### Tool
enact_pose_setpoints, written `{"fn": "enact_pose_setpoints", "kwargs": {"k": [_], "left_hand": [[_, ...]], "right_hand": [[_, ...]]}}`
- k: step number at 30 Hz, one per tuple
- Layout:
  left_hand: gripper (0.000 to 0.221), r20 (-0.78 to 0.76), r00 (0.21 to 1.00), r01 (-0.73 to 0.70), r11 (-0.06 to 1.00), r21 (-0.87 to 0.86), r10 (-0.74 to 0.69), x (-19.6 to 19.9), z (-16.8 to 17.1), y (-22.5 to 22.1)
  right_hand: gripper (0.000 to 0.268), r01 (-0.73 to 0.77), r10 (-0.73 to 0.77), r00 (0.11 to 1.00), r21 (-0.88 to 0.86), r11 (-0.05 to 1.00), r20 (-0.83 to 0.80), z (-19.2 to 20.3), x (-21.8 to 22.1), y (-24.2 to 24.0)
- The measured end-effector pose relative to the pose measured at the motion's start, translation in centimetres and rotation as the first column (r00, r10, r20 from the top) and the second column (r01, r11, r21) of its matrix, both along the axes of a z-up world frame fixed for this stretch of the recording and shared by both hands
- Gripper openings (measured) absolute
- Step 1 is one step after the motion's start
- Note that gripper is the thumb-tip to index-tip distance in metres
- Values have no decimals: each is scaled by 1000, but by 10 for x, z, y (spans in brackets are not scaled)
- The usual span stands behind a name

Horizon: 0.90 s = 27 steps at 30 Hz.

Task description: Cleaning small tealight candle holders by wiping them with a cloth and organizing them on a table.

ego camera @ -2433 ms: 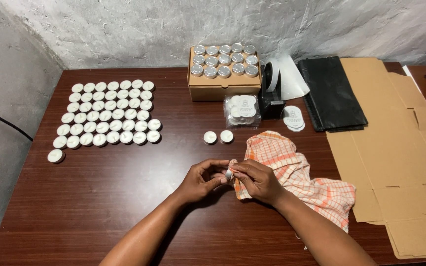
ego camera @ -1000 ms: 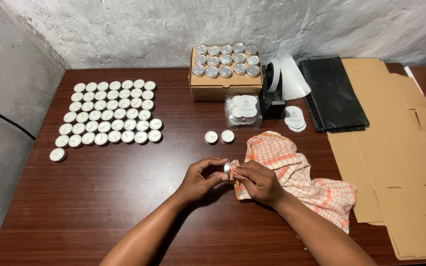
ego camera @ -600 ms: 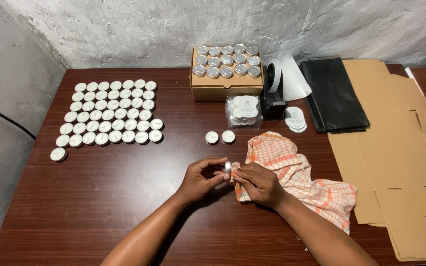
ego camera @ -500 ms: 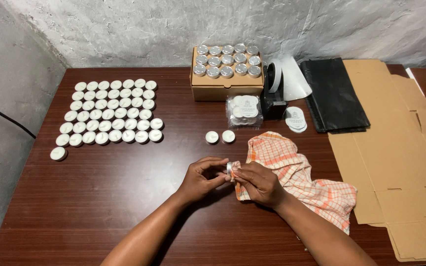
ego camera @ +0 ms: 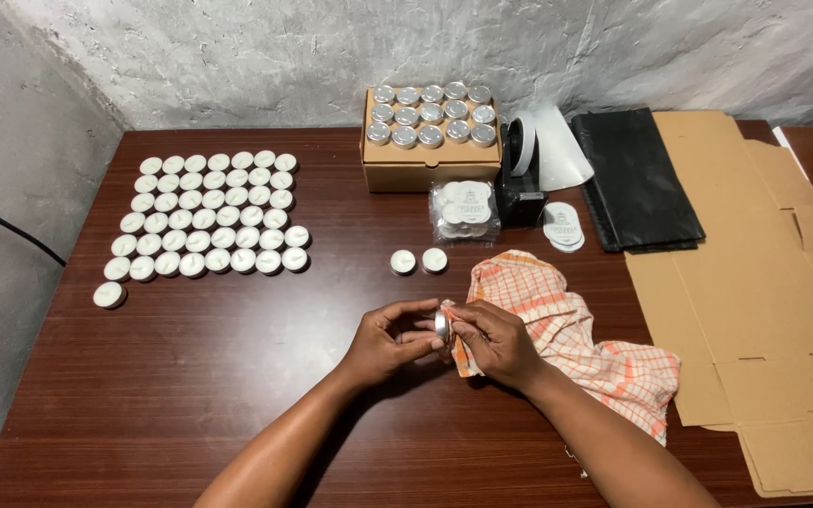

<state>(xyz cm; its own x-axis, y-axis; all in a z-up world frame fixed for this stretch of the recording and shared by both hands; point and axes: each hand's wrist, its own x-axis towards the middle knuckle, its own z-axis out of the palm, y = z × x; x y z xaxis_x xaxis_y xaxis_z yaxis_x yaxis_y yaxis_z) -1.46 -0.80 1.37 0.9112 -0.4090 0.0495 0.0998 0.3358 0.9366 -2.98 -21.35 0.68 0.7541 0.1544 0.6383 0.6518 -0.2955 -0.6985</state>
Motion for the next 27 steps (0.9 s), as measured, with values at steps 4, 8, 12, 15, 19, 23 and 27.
{"fn": "enact_pose_setpoints", "kwargs": {"k": [4, 8, 12, 15, 19, 23, 27], "left_hand": [[56, -36, 999, -23, 1000, -12, 23, 2, -1, -1], [51, 57, 989, -136, 991, 1, 135, 6, -9, -4], [49, 96, 977, -193, 981, 6, 192, 8, -14, -5], [48, 139, 970, -204, 979, 12, 200, 11, -13, -5], [46, 181, 960, -219, 976, 11, 213, 16, -14, -4], [46, 277, 931, -262, 964, 47, 239, 21, -10, -2], [47, 356, 886, -345, 935, 77, 297, 35, -14, 6]], "right_hand": [[20, 13, -13, 999, -5, 1000, -29, 1, -3, 2], [17, -4, 4, 999, -2, 1000, -49, -13, -3, -1], [16, -2, 2, 1000, 7, 1000, -26, -21, -4, 0], [17, 4, -4, 1000, -2, 1000, -16, -12, -6, 0], [15, -19, 19, 1000, 18, 1000, -21, -8, -6, 2], [15, -44, 44, 999, -2, 999, -8, -4, -7, 3], [15, -41, 41, 999, -19, 999, -2, -7, -5, 2]]}}
